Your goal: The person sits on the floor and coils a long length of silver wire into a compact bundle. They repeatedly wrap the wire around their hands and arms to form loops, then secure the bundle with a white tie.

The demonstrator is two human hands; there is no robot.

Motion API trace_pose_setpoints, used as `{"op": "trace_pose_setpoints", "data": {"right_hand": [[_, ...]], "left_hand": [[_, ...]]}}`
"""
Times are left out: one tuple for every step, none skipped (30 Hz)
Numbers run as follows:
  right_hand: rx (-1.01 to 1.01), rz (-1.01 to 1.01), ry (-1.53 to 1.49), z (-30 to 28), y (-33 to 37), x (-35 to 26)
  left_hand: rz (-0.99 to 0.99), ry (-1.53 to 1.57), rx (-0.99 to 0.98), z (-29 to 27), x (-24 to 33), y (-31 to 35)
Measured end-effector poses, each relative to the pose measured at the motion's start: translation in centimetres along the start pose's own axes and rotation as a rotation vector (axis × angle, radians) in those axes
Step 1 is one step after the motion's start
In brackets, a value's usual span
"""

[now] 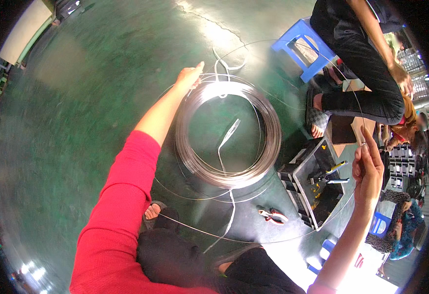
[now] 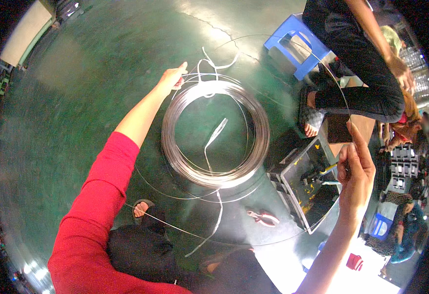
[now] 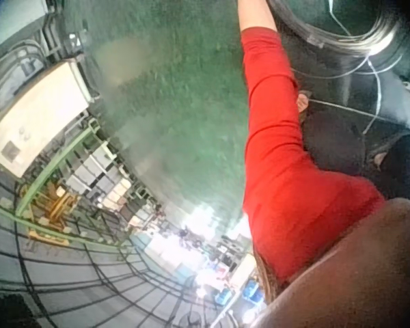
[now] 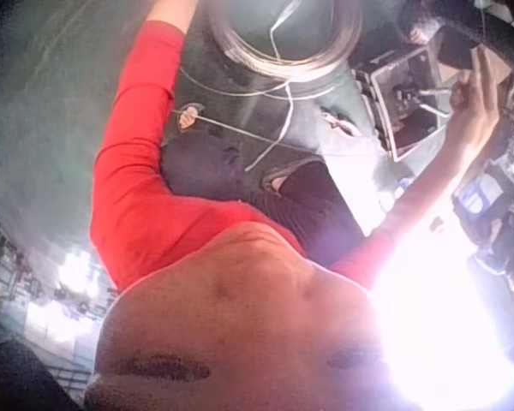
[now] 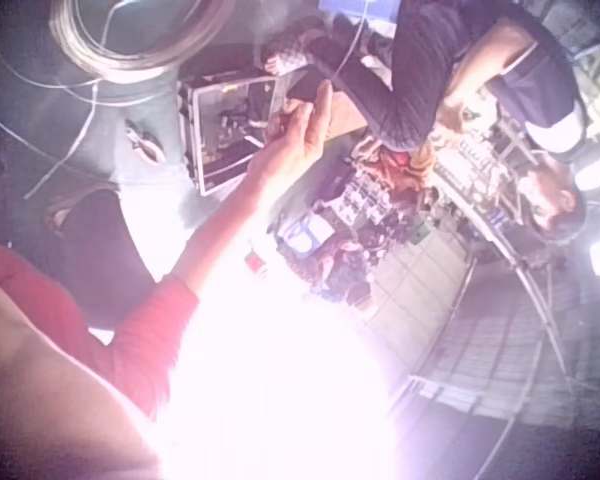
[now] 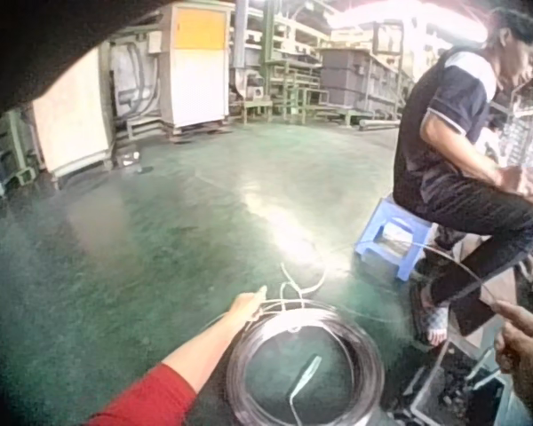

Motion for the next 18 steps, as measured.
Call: {"op": "trace_pose_setpoints", "data": {"right_hand": [[-0.019,-0.023,-0.008,0.1,-0.1,-0.1],[-0.004,-0.012,0.002,0.1,0.0,-0.2],[0.0,-0.014,0.004,0.0,-0.1,-0.4],[0.006,-0.014,0.005,-0.2,0.0,-0.5],[0.005,-0.007,0.009,-0.3,0.1,-0.6],[0.005,0.0,0.013,-0.4,0.0,-0.6],[0.003,0.009,0.015,-0.5,0.0,-0.5],[0.002,0.009,0.02,-0.6,0.0,-0.5],[0.001,0.011,0.024,-0.6,0.0,-0.3],[0.001,0.025,0.035,-0.7,0.1,-0.2],[-0.005,0.017,0.028,-0.7,0.0,-0.1],[-0.008,0.02,0.028,-0.8,0.1,0.0],[0.002,0.011,0.022,-0.9,0.0,0.0],[0.019,0.016,0.031,-1.1,-0.1,0.1],[0.047,0.006,0.031,-1.5,-0.2,0.0],[0.05,0.014,0.023,-1.7,-0.4,0.1],[0.085,-0.002,0.008,-2.1,-0.6,0.2],[0.093,0.002,-0.01,-2.6,-0.9,0.3]], "left_hand": [[-0.023,-0.057,-0.001,0.1,0.6,0.0],[0.03,-0.215,-0.01,0.4,1.1,0.1],[0.08,-0.234,-0.038,0.7,1.7,0.2],[0.155,-0.25,-0.06,1.1,2.4,0.2],[0.23,-0.265,-0.082,1.6,2.8,0.3],[0.141,-0.251,-0.094,1.7,3.1,0.0],[0.162,-0.437,-0.02,1.7,3.4,0.0],[0.146,-0.638,0.074,1.8,3.8,0.0],[0.128,-0.837,0.17,2.0,4.3,0.0],[0.201,-0.849,0.194,2.3,4.6,0.6],[0.32,-0.856,0.36,2.4,5.3,1.3],[0.457,-0.854,0.515,2.5,5.9,2.3],[0.535,-0.872,0.622,2.8,6.3,3.4],[0.637,-0.635,0.705,3.1,6.7,4.6],[0.816,-0.482,0.668,3.7,6.9,5.8],[0.928,-0.328,0.602,4.4,6.5,7.3],[1.048,-0.177,0.535,4.9,6.0,8.6],[1.035,-0.26,0.631,4.5,5.2,9.6]]}}
Point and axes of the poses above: each hand's wrist, its own y-axis away from the middle knuckle, its own z-axis out of the palm, x = y × z, the point moved 3 cm from there along -y, towards the middle knuckle, and after that the axes turned 7 degrees about -y, right-handed, at the moved point
